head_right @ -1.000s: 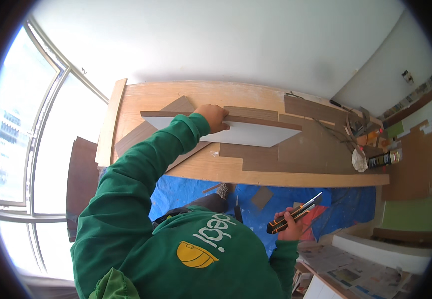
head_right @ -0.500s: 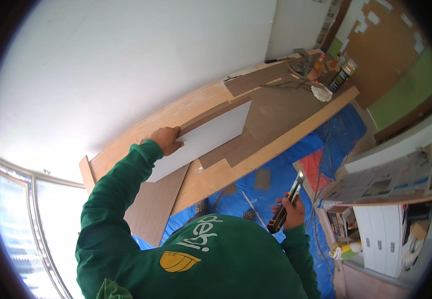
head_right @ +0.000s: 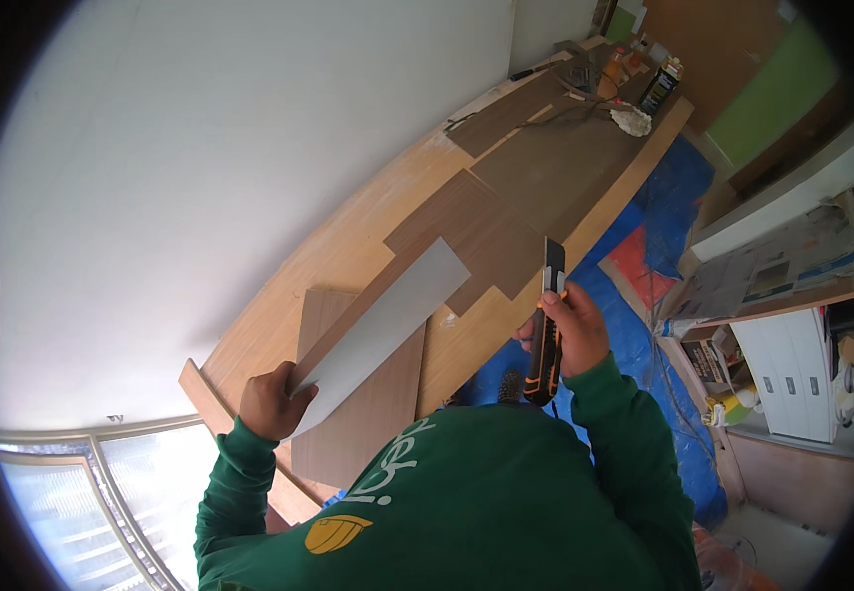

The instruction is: The person cuts a wood panel using a utility knife and a straightedge, then snaps off the cut strip. They repeat the process on another panel, scoring and snapping to separate a strip. The person works at a wooden workbench in a room with a large window.

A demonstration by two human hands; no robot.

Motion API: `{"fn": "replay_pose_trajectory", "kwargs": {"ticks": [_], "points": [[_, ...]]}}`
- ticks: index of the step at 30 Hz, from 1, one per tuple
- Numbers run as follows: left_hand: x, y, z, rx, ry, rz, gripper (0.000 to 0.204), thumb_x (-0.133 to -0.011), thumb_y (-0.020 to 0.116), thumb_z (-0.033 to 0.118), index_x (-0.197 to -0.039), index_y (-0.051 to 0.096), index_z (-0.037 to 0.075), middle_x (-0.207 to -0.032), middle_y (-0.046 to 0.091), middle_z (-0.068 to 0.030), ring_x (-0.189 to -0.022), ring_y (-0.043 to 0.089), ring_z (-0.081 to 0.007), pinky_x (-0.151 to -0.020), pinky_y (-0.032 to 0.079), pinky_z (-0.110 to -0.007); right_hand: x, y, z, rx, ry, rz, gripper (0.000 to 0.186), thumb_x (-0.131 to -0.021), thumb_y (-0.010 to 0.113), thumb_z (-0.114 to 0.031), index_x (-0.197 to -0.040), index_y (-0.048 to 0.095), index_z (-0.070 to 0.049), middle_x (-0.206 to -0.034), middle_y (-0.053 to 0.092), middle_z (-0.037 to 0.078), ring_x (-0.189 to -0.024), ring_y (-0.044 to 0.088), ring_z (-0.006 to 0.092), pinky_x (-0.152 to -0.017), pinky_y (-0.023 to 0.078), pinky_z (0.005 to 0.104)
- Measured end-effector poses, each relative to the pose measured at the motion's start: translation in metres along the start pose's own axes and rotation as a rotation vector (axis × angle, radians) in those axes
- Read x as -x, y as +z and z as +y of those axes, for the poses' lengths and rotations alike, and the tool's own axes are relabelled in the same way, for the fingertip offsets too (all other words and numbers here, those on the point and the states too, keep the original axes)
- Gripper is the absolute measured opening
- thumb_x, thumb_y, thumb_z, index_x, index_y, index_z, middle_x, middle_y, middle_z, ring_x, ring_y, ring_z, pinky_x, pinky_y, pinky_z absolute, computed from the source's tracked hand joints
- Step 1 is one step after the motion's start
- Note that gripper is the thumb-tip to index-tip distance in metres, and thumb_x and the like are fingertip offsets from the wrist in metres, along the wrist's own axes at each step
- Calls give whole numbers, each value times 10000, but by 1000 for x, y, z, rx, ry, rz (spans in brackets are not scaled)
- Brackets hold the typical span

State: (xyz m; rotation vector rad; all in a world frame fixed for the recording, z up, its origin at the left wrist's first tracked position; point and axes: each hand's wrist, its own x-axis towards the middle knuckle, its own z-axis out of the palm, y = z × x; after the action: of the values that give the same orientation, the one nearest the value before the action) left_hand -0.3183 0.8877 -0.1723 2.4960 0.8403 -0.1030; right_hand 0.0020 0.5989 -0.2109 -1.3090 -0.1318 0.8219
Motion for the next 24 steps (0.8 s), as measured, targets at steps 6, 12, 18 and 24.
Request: {"fn": "replay_pose_trajectory", "kwargs": {"ticks": [6, 12, 18, 24], "points": [[48, 1, -30, 31, -134, 41, 263, -852, 780, 242, -895, 625, 33, -675, 669, -181, -652, 691, -399, -599, 546, -466, -28, 67, 5, 89, 40, -186, 265, -1044, 606, -291, -1154, 531, -62, -774, 644, 102, -666, 729, 240, -601, 610, 352], [71, 20, -44, 90, -289, 76, 261, -828, 793, 221, -885, 633, 23, -677, 643, -174, -624, 674, -383, -584, 524, -426, -60, 97, 21, 190, 87, -387, 253, -1046, 622, -302, -1029, 564, -56, -778, 639, 71, -696, 713, 177, -600, 566, 287], [82, 41, -41, 37, -355, 93, 286, -849, 773, 268, -858, 595, 45, -654, 618, -171, -629, 661, -408, -575, 512, -449, -89, 111, 22, 324, 108, -627, 234, -1052, 574, -236, -1109, 591, -10, -817, 670, 99, -688, 680, 172, -640, 576, 320], [81, 59, -26, -14, -461, 106, 298, -874, 750, 296, -881, 593, 43, -680, 630, -173, -663, 665, -410, -599, 511, -468, -140, 125, 21, 291, 202, -843, 281, -1063, 567, -277, -1160, 583, -13, -951, 658, 91, -651, 663, 145, -583, 544, 288]]}}
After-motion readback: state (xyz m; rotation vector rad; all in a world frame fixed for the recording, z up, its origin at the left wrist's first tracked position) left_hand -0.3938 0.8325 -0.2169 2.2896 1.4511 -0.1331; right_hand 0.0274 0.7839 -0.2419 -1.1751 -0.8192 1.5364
